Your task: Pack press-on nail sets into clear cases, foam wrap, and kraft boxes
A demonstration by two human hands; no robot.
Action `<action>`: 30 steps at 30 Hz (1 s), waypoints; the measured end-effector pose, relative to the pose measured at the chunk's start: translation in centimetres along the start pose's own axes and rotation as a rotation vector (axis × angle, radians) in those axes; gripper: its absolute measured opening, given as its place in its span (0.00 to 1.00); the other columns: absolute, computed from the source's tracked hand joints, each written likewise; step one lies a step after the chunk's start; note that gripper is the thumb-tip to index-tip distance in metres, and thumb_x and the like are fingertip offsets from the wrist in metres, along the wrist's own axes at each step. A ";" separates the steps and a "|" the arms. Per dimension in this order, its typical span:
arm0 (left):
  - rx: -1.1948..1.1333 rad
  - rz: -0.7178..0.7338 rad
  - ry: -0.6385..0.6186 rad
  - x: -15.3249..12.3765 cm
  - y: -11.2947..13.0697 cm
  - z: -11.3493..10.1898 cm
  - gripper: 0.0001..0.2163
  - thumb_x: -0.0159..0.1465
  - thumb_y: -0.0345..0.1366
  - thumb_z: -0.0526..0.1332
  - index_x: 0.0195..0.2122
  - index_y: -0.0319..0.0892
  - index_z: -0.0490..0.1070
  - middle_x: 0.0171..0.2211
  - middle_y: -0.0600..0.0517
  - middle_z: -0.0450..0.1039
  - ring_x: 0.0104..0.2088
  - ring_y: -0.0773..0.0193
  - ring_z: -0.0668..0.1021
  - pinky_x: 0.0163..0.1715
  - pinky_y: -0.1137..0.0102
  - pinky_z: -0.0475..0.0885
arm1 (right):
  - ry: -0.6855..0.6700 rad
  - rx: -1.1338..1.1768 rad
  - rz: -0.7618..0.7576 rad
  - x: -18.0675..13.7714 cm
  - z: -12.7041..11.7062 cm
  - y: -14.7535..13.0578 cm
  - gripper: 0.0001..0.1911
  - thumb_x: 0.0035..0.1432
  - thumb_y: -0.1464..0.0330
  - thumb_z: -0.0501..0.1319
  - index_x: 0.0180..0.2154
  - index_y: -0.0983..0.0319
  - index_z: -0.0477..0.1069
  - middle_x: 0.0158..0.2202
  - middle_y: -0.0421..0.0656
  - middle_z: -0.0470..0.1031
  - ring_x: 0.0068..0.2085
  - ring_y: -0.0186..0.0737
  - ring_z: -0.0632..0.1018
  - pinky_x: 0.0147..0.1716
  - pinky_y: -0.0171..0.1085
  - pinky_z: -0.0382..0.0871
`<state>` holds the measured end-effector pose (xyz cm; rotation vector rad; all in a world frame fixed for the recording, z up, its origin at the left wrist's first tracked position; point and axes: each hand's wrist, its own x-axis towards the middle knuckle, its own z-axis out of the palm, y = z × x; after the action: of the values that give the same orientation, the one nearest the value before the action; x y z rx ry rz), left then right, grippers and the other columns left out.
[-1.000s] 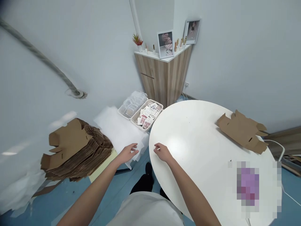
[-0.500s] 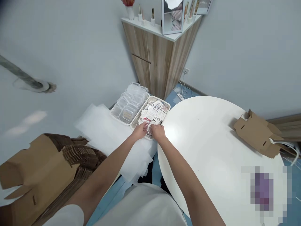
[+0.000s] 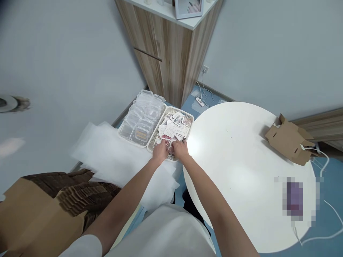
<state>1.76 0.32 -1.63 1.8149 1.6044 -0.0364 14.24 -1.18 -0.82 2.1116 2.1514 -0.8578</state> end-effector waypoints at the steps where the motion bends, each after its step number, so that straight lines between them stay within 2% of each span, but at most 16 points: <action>1: -0.078 0.027 0.016 -0.2 -0.2 -0.1 0.17 0.54 0.34 0.59 0.44 0.41 0.59 0.34 0.47 0.73 0.40 0.58 0.74 0.38 0.67 0.65 | 0.001 0.051 -0.013 0.0 -0.3 0.2 0.07 0.49 0.74 0.54 0.32 0.62 0.67 0.35 0.44 0.72 0.39 0.40 0.71 0.46 0.43 0.52; 5: -0.532 0.092 0.089 -1.2 -1.1 -0.4 0.16 0.52 0.36 0.61 0.42 0.40 0.64 0.36 0.48 0.72 0.36 0.63 0.75 0.37 0.69 0.68 | -0.006 0.328 -0.040 -0.3 -1.9 1.1 0.10 0.52 0.70 0.52 0.37 0.60 0.67 0.33 0.40 0.73 0.33 0.34 0.72 0.35 0.35 0.61; 8: -0.829 0.087 0.077 -2.0 -0.9 -0.5 0.14 0.53 0.38 0.60 0.39 0.38 0.67 0.34 0.48 0.72 0.32 0.65 0.75 0.35 0.70 0.69 | 0.061 0.668 0.013 -0.9 -2.8 1.5 0.13 0.52 0.67 0.52 0.39 0.61 0.69 0.36 0.41 0.73 0.34 0.34 0.72 0.34 0.34 0.63; 11: -0.973 0.062 0.002 -3.1 0.1 -0.5 0.13 0.53 0.40 0.58 0.36 0.37 0.70 0.29 0.50 0.73 0.30 0.66 0.75 0.32 0.70 0.69 | 0.085 0.877 0.047 -2.3 -3.4 1.8 0.14 0.49 0.65 0.55 0.38 0.62 0.71 0.35 0.41 0.73 0.34 0.34 0.71 0.34 0.35 0.64; 15: -1.040 0.040 -0.101 -4.8 2.1 0.1 0.13 0.50 0.43 0.60 0.32 0.38 0.71 0.26 0.52 0.72 0.27 0.67 0.74 0.30 0.71 0.69 | 0.121 1.084 0.108 -5.6 -4.3 2.8 0.16 0.47 0.63 0.58 0.38 0.63 0.70 0.28 0.40 0.72 0.29 0.33 0.71 0.32 0.35 0.65; 17: -1.076 0.044 -0.144 -5.9 3.3 0.7 0.14 0.49 0.44 0.61 0.31 0.38 0.71 0.26 0.52 0.73 0.27 0.68 0.73 0.30 0.71 0.68 | 0.162 1.192 0.158 -7.8 -4.8 3.6 0.17 0.47 0.61 0.58 0.39 0.62 0.68 0.28 0.40 0.72 0.29 0.33 0.71 0.32 0.36 0.66; 22: -1.150 0.026 -0.223 -9.1 7.3 3.4 0.15 0.49 0.43 0.62 0.33 0.38 0.70 0.28 0.50 0.73 0.27 0.69 0.73 0.30 0.72 0.68 | 0.228 1.444 0.244 -15.4 -5.0 6.8 0.19 0.50 0.58 0.56 0.43 0.58 0.66 0.38 0.43 0.71 0.35 0.35 0.74 0.36 0.38 0.68; 25: -1.148 0.047 -0.261 -11.6 10.1 5.6 0.16 0.49 0.44 0.61 0.34 0.37 0.70 0.29 0.49 0.73 0.28 0.68 0.74 0.30 0.72 0.68 | 0.267 1.481 0.311 -20.9 -4.3 9.1 0.20 0.49 0.58 0.57 0.44 0.58 0.65 0.39 0.43 0.70 0.33 0.35 0.75 0.37 0.39 0.69; 30: -0.956 0.147 -0.270 -16.1 14.6 10.0 0.14 0.51 0.44 0.60 0.32 0.38 0.71 0.26 0.51 0.72 0.28 0.68 0.73 0.31 0.72 0.67 | 0.490 1.436 0.329 -29.8 -2.1 12.8 0.18 0.46 0.59 0.60 0.41 0.58 0.66 0.34 0.41 0.69 0.30 0.34 0.74 0.37 0.40 0.68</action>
<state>15.05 -18.38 5.10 1.0987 1.0093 0.4557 29.63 -28.60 7.36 3.3066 1.0920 -2.5135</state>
